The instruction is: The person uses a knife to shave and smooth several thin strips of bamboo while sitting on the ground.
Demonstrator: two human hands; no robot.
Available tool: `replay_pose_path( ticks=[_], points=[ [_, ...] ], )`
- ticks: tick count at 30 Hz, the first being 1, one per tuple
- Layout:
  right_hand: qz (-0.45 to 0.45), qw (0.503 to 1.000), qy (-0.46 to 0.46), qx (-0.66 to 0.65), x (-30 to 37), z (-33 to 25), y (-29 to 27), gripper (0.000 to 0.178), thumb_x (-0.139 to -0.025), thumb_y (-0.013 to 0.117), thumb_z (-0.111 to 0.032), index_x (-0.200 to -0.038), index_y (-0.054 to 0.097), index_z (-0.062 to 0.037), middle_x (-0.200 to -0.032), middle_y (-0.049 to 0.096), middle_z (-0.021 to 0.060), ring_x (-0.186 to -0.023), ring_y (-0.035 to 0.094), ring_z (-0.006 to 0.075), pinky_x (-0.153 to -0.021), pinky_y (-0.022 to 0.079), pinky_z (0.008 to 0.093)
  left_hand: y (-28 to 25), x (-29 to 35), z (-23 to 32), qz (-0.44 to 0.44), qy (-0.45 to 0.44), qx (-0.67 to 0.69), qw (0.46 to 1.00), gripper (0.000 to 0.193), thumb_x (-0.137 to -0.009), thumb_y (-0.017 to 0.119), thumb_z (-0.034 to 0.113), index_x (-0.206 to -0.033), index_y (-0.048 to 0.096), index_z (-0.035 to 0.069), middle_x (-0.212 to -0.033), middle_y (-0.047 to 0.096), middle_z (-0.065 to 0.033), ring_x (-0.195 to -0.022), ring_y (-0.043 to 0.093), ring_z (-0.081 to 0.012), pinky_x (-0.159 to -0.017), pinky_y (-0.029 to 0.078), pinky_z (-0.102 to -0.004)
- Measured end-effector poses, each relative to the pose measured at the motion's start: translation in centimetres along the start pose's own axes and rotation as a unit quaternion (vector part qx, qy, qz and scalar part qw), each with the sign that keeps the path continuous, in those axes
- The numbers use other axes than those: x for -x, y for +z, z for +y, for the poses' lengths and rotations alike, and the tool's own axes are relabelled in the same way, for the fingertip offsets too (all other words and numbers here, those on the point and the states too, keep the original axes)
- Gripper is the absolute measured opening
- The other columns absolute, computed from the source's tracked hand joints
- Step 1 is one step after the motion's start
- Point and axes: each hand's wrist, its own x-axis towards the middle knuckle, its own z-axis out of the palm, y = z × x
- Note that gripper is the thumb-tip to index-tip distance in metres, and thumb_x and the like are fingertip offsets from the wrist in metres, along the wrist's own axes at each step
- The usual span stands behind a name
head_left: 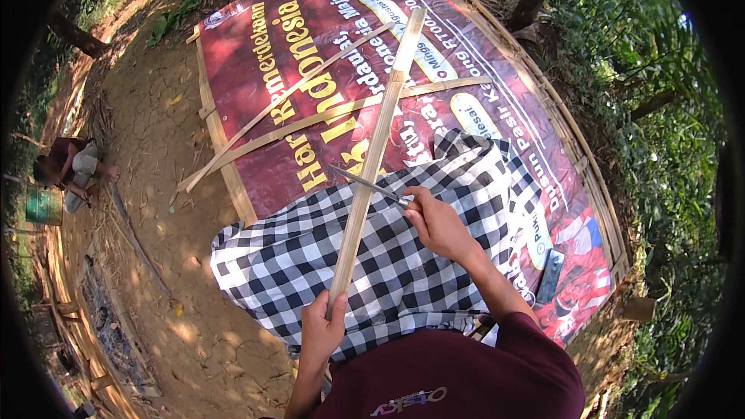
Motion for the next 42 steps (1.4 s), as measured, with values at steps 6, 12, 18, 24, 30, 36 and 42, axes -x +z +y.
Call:
replay_pose_path(
  ticks=[6,12,18,24,30,36,42],
  points=[
    [-0.040,0.981,-0.148,0.119,0.7,-1.1,0.9,0.021,-0.094,0.055,-0.028,-0.094,0.054,-0.0066,-0.074,0.057,0.0092,-0.069,0.061,0.0298,-0.059,0.048,0.0399,0.0,-0.1,0.1,-0.001,0.008,0.007,1.000,0.032,-0.094,0.058,0.023,-0.075,0.056,-0.002,-0.049,0.044,-0.0028,-0.049,0.039,-0.0043,-0.042,0.031,-0.0281],
    [-0.080,0.949,-0.243,0.181,0.7,-0.7,2.0,0.024,-0.089,0.060,-0.035,-0.094,0.058,-0.0119,-0.071,0.052,0.0034,-0.056,0.059,0.0213,-0.048,0.046,0.0342,0.0,-0.1,0.2,-0.013,0.006,0.008,1.000,0.032,-0.094,0.057,0.024,-0.076,0.056,-0.003,-0.049,0.044,-0.0036,-0.049,0.040,-0.0050,-0.043,0.032,-0.0287],
    [0.146,0.908,-0.088,0.383,-5.7,5.9,-4.9,0.025,-0.089,0.060,-0.036,-0.085,0.054,-0.0120,-0.063,0.057,0.0067,-0.052,0.059,0.0261,-0.044,0.046,0.0377,-0.1,0.9,-0.6,-0.024,0.019,-0.004,1.000,0.032,-0.095,0.056,0.024,-0.078,0.056,-0.003,-0.049,0.043,-0.0039,-0.048,0.037,-0.0060,-0.043,0.029,-0.0288],
    [0.124,0.982,-0.023,0.138,-5.7,3.1,-2.0,0.018,-0.095,0.053,-0.022,-0.089,0.046,-0.0059,-0.064,0.057,0.0144,-0.059,0.058,0.0372,-0.052,0.044,0.0458,0.1,0.0,0.5,-0.017,0.015,0.018,1.000,0.033,-0.095,0.055,0.024,-0.077,0.056,-0.003,-0.050,0.042,-0.0011,-0.048,0.036,-0.0054,-0.043,0.028,-0.0286],
    [-0.118,0.851,0.185,-0.476,-3.5,5.1,-0.2,0.033,-0.102,0.044,-0.030,-0.082,0.039,-0.0044,-0.060,0.038,-0.0012,-0.048,0.035,0.0085,-0.045,0.032,0.0294,-0.3,0.3,-0.5,-0.043,-0.002,0.014,0.999,0.034,-0.096,0.054,0.026,-0.077,0.056,-0.003,-0.051,0.042,-0.0006,-0.051,0.036,-0.0047,-0.044,0.029,-0.0282],
    [-0.012,0.973,-0.169,0.155,-2.5,1.7,1.1,0.023,-0.092,0.055,-0.033,-0.088,0.054,-0.0102,-0.065,0.055,0.0059,-0.059,0.060,0.0270,-0.050,0.047,0.0369,-0.8,0.2,-0.4,-0.044,-0.015,-0.001,0.999,0.033,-0.097,0.053,0.026,-0.081,0.057,-0.003,-0.053,0.042,0.0015,-0.052,0.036,-0.0042,-0.044,0.029,-0.0277],
    [-0.054,0.914,-0.253,0.311,-2.9,1.6,0.2,0.030,-0.092,0.054,-0.040,-0.082,0.050,-0.0119,-0.059,0.051,0.0045,-0.049,0.057,0.0270,-0.043,0.045,0.0386,-1.0,0.5,-1.2,-0.036,-0.007,0.027,0.999,0.034,-0.097,0.052,0.026,-0.079,0.056,-0.003,-0.051,0.040,0.0004,-0.051,0.034,-0.0051,-0.044,0.029,-0.0286]
  ],
)
